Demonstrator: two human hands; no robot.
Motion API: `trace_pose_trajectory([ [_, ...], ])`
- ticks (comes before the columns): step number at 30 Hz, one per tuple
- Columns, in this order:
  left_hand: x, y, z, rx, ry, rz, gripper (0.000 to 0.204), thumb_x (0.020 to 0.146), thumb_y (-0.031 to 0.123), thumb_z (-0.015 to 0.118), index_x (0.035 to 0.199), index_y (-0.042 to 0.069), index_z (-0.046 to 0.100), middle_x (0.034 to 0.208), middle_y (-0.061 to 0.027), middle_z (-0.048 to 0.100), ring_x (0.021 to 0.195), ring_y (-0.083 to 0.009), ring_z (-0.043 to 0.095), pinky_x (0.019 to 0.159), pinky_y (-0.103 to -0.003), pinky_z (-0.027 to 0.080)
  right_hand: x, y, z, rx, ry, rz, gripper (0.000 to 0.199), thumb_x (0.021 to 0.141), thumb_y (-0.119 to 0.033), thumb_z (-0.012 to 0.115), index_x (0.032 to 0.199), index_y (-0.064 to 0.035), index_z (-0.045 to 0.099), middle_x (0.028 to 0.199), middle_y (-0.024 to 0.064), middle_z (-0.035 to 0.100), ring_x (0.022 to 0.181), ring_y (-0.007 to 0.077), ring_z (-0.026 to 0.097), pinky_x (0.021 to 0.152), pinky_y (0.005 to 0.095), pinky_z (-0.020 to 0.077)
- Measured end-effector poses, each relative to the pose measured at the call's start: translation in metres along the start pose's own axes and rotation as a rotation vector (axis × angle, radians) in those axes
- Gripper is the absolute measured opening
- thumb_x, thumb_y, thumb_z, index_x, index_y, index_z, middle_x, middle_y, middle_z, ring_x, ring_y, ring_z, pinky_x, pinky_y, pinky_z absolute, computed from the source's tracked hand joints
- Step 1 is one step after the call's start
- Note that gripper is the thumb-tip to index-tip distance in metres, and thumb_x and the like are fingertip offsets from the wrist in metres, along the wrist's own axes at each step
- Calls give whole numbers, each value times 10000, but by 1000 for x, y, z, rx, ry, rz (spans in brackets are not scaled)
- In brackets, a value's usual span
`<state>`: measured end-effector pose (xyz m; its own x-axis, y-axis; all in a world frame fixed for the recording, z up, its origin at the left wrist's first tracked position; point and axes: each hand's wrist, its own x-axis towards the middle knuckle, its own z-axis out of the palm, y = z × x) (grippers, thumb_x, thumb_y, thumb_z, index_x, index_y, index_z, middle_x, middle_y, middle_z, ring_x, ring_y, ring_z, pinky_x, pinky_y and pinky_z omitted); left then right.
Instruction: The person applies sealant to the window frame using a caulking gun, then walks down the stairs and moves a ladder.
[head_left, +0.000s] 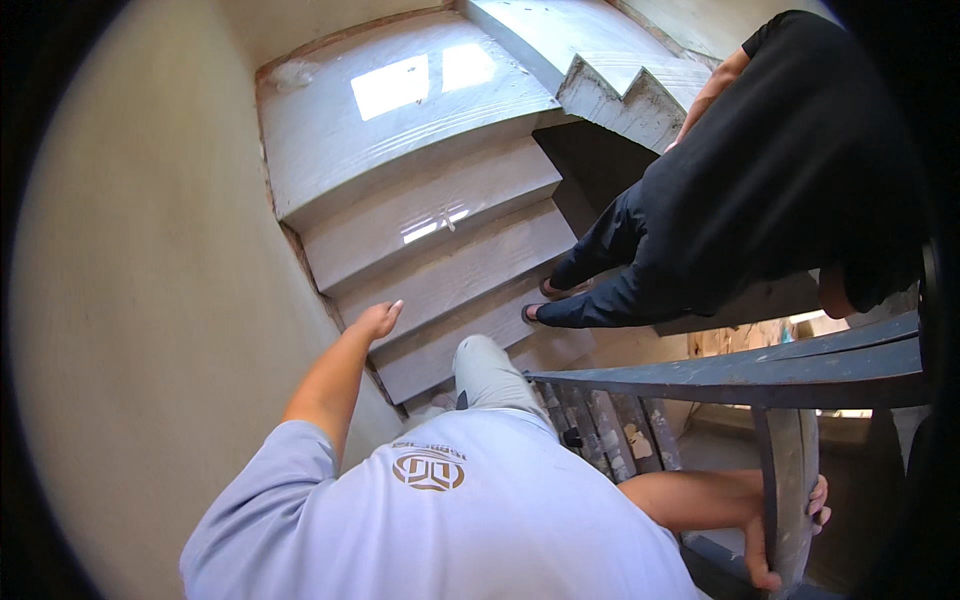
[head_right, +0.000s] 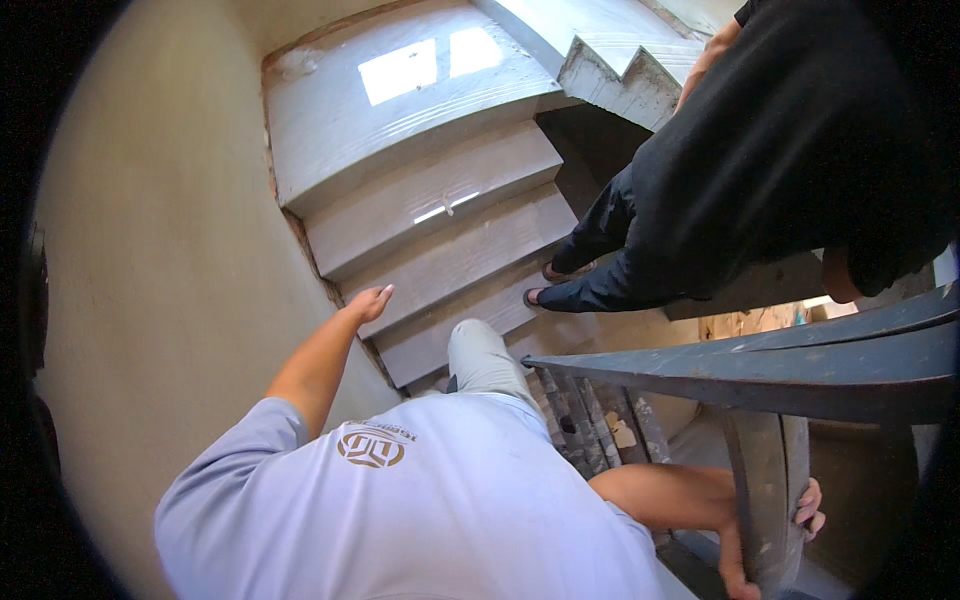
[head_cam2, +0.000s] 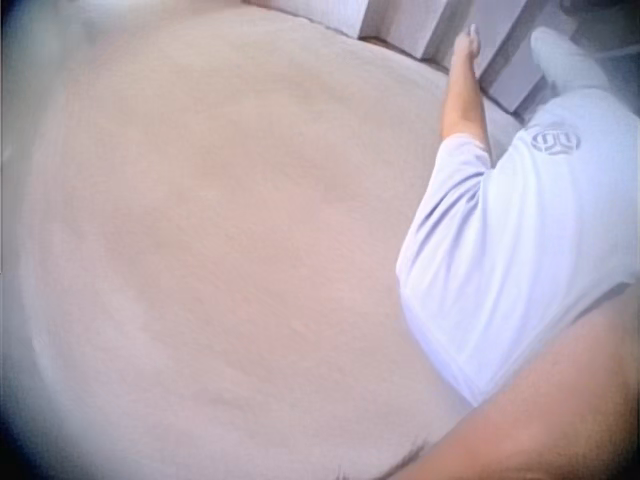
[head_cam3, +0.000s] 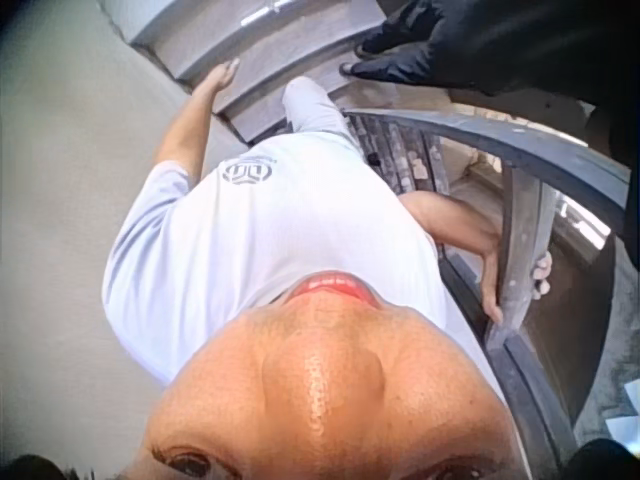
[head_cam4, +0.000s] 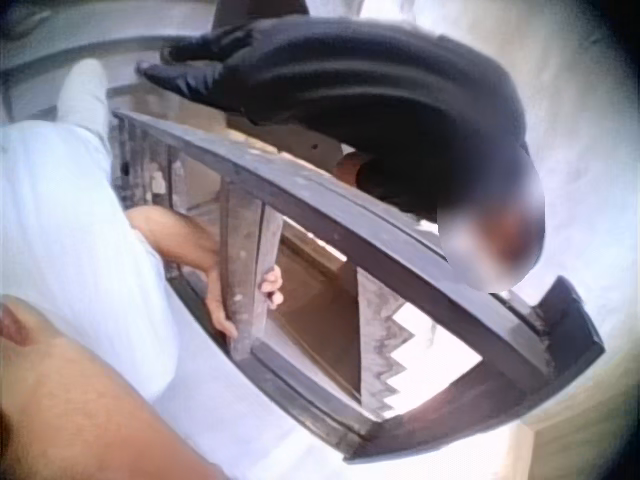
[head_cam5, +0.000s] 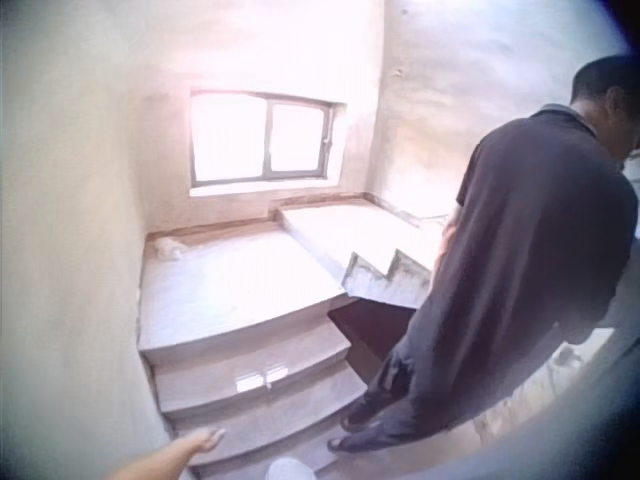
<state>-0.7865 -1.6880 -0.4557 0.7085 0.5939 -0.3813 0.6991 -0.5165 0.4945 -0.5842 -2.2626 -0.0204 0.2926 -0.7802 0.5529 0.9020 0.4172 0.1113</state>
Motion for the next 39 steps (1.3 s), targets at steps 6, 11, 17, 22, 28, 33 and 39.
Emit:
trace_pose_trajectory([
  [6, 123, 56, -115, -127, 84, 68, 626, 1036, 569, 379, 1114, 2, 634, 1161, -314, 636, 1146, -484, 575, 969, -502, 458, -42, 109, 64, -279, -17, -70, 736, 446, -725, 782, 915, -236, 495, 926, 73, 480, 828, 222, 491, 750, 373, 386],
  [11, 145, 24, -207, -194, 73, -72, 561, 1035, 519, 434, 1191, 18, 633, 1180, -284, 653, 1153, -459, 596, 980, -474, 465, -23, 202, 162, -230, -174, -13, 801, 543, -673, 714, 944, -21, 475, 959, 144, 426, 822, 252, 452, 741, 416, 366],
  [17, 115, -60, -257, -333, 358, -162, 516, 1021, 470, 520, 1194, -2, 638, 986, -127, 695, 860, -226, 673, 765, -367, 545, -25, 229, 244, -184, -85, -51, 726, 543, -651, 703, 888, -55, 471, 925, 127, 424, 800, 244, 446, 730, 409, 365],
  [22, 87, -95, -291, -184, 241, -199, 468, 1008, 428, 538, 1109, -3, 688, 978, -193, 716, 912, -310, 689, 813, -416, 533, -65, 265, 307, -239, -82, -70, 680, 570, -653, 692, 913, -98, 496, 926, 133, 435, 795, 247, 450, 720, 420, 375],
  [28, 124, -109, -370, -201, 289, -147, 410, 979, 386, 555, 1006, 2, 697, 1015, -259, 695, 979, -444, 660, 881, -483, 520, -120, 317, 417, -361, -43, -161, 738, 594, -700, 682, 962, -93, 481, 939, 137, 442, 808, 264, 450, 729, 432, 380],
  [33, 159, -94, -484, -166, 112, -192, 375, 957, 365, 580, 1093, 45, 720, 1055, -230, 713, 1015, -404, 675, 896, -471, 522, -143, 336, 501, -365, -25, -168, 765, 535, -708, 696, 950, -101, 484, 948, 132, 446, 834, 265, 451, 795, 423, 367],
  [39, 266, -55, -548, -185, 136, -104, 360, 964, 348, 580, 1057, 33, 726, 1032, -210, 722, 991, -397, 682, 869, -455, 529, -134, 376, 547, -268, -4, -225, 766, 566, -751, 636, 923, -84, 522, 986, 167, 480, 828, 291, 478, 755, 450, 417],
])
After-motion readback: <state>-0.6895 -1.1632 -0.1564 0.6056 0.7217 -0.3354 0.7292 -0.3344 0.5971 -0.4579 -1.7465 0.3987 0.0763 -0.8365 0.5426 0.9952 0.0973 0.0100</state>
